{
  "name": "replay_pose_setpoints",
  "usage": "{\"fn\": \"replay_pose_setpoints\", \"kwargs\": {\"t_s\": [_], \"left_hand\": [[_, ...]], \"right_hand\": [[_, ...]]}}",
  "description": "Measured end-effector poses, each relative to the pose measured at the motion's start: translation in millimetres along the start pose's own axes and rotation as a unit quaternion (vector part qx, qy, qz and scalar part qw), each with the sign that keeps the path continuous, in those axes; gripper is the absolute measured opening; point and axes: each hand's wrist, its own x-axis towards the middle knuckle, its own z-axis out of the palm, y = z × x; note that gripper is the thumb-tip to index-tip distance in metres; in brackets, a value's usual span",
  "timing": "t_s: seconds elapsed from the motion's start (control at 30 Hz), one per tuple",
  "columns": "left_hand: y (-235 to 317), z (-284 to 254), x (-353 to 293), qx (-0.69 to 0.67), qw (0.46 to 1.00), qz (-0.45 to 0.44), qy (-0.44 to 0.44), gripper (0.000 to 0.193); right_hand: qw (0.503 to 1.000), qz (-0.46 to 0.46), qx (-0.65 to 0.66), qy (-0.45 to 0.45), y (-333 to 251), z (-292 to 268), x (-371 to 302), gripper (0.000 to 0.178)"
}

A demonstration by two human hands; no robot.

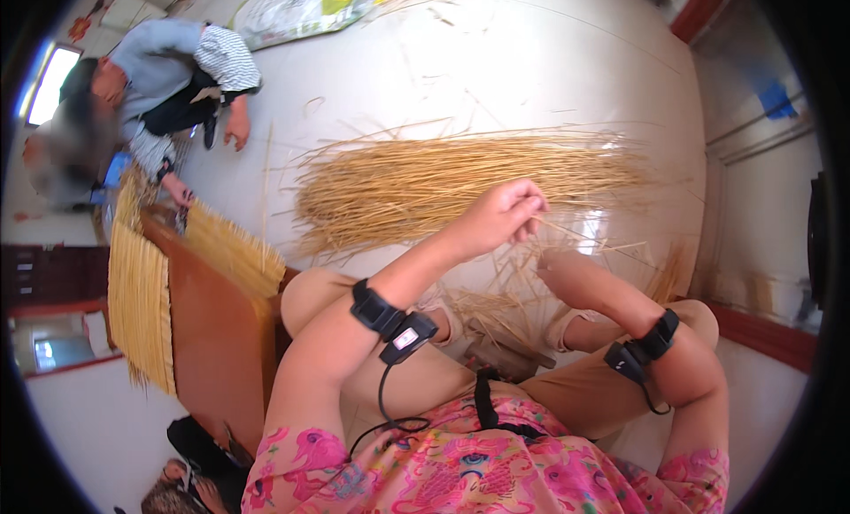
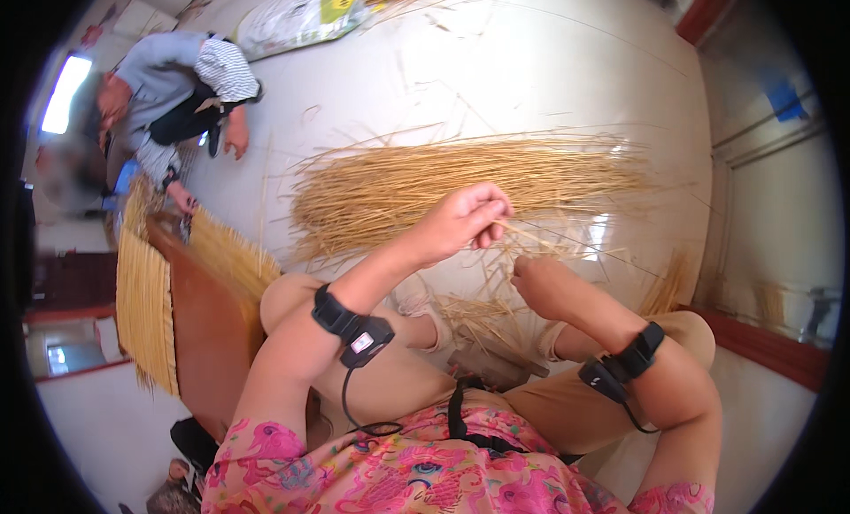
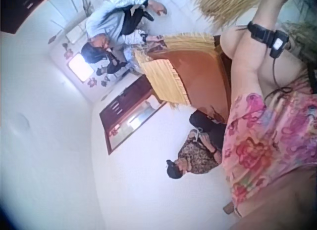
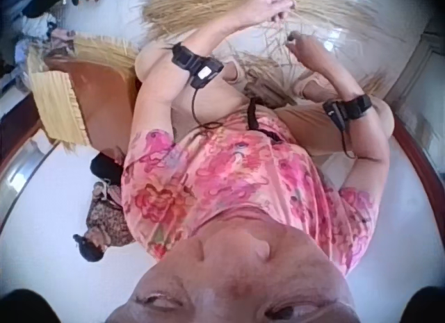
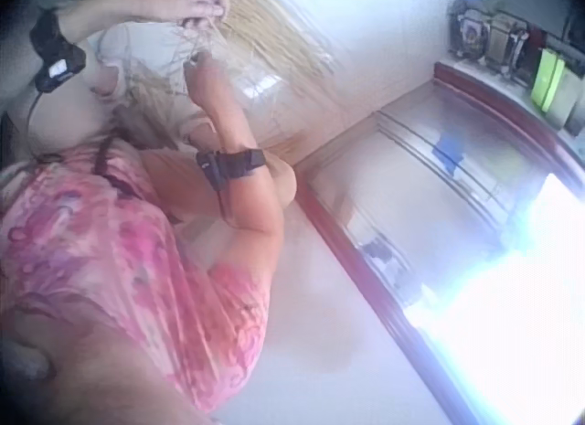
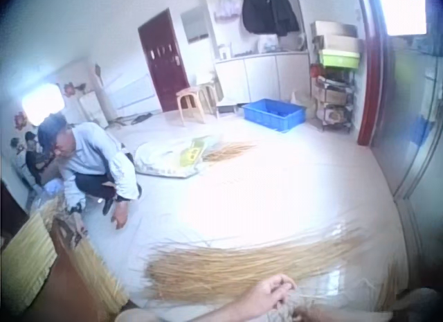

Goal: Weaving or braiding long strands of straw together while sitting on the floor.

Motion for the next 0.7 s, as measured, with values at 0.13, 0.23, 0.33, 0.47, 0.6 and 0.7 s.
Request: {"fn": "replay_pose_setpoints", "kwargs": {"t_s": [0.13, 0.23, 0.33, 0.47, 0.6, 0.7], "left_hand": [[4, 8, 3, 0.041, 0.999, 0.018, 0.022, 0.013], [2, 5, -1, 0.037, 0.998, 0.042, 0.034, 0.011], [1, 3, 0, 0.053, 0.997, 0.049, 0.028, 0.011], [-5, 4, 2, 0.045, 0.997, 0.066, 0.025, 0.011], [2, 6, 1, 0.078, 0.993, 0.084, 0.004, 0.013], [-2, 5, 2, 0.121, 0.989, 0.087, 0.015, 0.011]], "right_hand": [[0.976, 0.023, 0.215, 0.014, -14, -26, -9, 0.04], [0.933, 0.013, 0.354, 0.059, -23, -41, -7, 0.046], [0.874, 0.008, 0.473, 0.114, -23, -45, -4, 0.045], [0.792, -0.016, 0.588, 0.164, -18, -50, 0, 0.034], [0.782, -0.014, 0.594, 0.189, -14, -51, 1, 0.035], [0.787, 0.0, 0.586, 0.192, -17, -53, -1, 0.035]]}}
